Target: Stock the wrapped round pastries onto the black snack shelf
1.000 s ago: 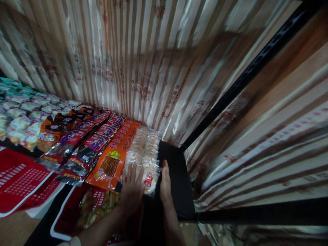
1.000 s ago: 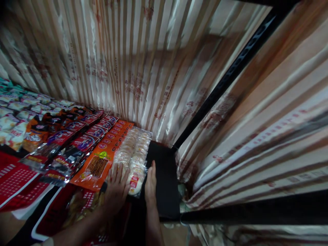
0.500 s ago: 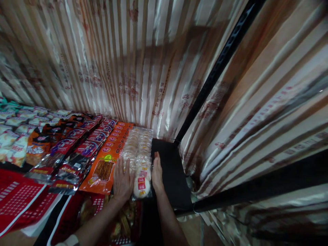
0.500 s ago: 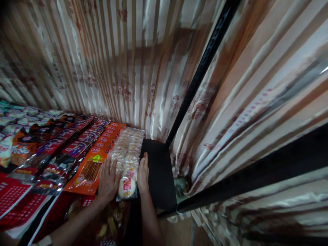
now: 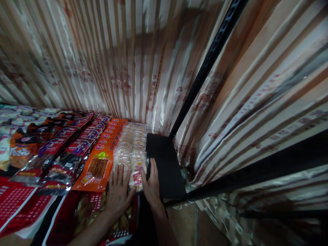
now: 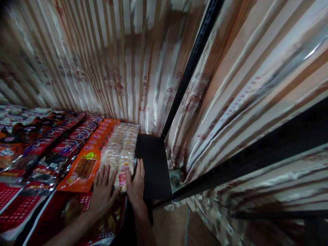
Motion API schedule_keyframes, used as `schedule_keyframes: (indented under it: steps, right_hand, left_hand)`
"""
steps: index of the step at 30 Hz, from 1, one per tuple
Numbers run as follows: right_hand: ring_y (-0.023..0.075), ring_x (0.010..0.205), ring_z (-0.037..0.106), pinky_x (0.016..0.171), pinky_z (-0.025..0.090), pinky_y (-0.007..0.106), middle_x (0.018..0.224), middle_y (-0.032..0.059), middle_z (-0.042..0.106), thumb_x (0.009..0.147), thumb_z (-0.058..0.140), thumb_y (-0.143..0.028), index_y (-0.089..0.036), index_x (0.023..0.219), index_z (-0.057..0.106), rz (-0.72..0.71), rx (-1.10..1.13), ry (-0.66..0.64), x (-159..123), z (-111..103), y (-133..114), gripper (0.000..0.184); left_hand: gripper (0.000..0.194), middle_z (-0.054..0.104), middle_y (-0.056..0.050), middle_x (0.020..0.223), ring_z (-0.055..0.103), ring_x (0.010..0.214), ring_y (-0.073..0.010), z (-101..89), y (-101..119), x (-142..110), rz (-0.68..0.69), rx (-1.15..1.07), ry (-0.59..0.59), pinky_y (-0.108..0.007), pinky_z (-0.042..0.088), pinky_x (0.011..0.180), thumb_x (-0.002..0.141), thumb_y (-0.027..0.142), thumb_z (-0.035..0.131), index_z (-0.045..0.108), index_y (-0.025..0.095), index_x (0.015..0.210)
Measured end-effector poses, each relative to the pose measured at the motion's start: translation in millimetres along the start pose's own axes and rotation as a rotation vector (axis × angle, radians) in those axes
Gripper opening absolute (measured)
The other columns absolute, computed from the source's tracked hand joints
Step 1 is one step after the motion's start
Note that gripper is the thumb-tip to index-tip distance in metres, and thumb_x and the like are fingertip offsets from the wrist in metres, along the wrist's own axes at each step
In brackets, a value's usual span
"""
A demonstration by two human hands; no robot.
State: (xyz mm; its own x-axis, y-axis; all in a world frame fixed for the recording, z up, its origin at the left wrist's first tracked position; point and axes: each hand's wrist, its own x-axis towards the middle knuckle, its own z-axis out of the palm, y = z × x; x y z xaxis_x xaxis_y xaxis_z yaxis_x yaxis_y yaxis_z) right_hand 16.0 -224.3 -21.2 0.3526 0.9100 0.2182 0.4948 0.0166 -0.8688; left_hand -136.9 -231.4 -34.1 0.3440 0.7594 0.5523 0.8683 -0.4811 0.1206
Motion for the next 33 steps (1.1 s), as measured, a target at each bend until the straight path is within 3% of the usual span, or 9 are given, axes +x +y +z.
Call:
schedule_keyframes:
  steps: [8, 16, 22, 26, 30, 33]
  right_hand:
    - [0.0276, 0.138, 0.022, 0.108, 0.029, 0.047, 0.15, 0.0153, 0.022, 0.082, 0.051, -0.047, -0.013, 0.14, 0.032, -0.094, -0.149, -0.071, -7.8, 4.0, -1.9, 0.069]
    - [0.0279, 0.133, 0.031, 0.105, 0.034, 0.048, 0.144, 0.0179, 0.034, 0.084, 0.05, -0.043, -0.012, 0.138, 0.034, -0.129, -0.16, 0.009, -11.8, 9.8, 2.3, 0.065]
    - [0.0264, 0.124, 0.043, 0.101, 0.036, 0.046, 0.132, 0.0167, 0.048, 0.085, 0.047, -0.043, -0.014, 0.114, 0.054, -0.096, -0.102, 0.061, -14.5, 7.2, -4.2, 0.041]
    - [0.0262, 0.123, 0.044, 0.102, 0.034, 0.045, 0.128, 0.016, 0.051, 0.085, 0.047, -0.042, -0.016, 0.103, 0.055, -0.049, -0.08, 0.087, -14.9, 10.5, -10.5, 0.033]
    - [0.0274, 0.118, 0.048, 0.099, 0.037, 0.045, 0.125, 0.0174, 0.052, 0.084, 0.046, -0.045, -0.016, 0.105, 0.052, 0.027, -0.032, 0.145, -16.2, 14.8, -14.3, 0.037]
    - [0.0276, 0.113, 0.052, 0.095, 0.041, 0.043, 0.126, 0.0183, 0.052, 0.083, 0.044, -0.049, -0.013, 0.123, 0.043, 0.108, 0.029, 0.131, -15.6, 13.3, -15.9, 0.053]
  left_hand:
    - [0.058, 0.017, -0.014, 0.151, 0.011, 0.139, -0.0364, 0.9, -6.9, 8.7, 0.033, 0.067, -0.044, -0.055, 0.019, 0.107, 0.084, 0.042, 0.053, 0.04, 0.023, 0.137]
    - [0.059, 0.034, -0.008, 0.146, 0.009, 0.139, -0.0329, 2.0, -15.1, 12.0, 0.097, 0.081, -0.047, -0.052, 0.014, 0.11, 0.086, 0.045, 0.048, 0.039, 0.018, 0.138]
    - [0.058, 0.026, -0.011, 0.149, 0.011, 0.139, -0.0323, -0.1, -16.4, 13.2, 0.01, 0.034, 0.002, -0.05, 0.016, 0.11, 0.086, 0.044, 0.048, 0.041, 0.018, 0.137]
    - [0.061, 0.023, -0.012, 0.15, 0.011, 0.139, -0.0337, -2.4, -15.8, 8.3, -0.013, 0.014, -0.008, -0.052, 0.017, 0.11, 0.084, 0.048, 0.05, 0.041, 0.018, 0.137]
    - [0.063, 0.024, -0.014, 0.15, 0.011, 0.139, -0.0359, -3.8, -14.3, 7.2, -0.013, 0.013, -0.031, -0.051, 0.022, 0.107, 0.081, 0.049, 0.053, 0.043, 0.018, 0.136]
    - [0.058, 0.025, -0.012, 0.149, 0.012, 0.139, -0.0349, -6.8, -12.4, 12.1, -0.018, 0.013, -0.043, -0.051, 0.022, 0.107, 0.082, 0.042, 0.054, 0.043, 0.02, 0.135]
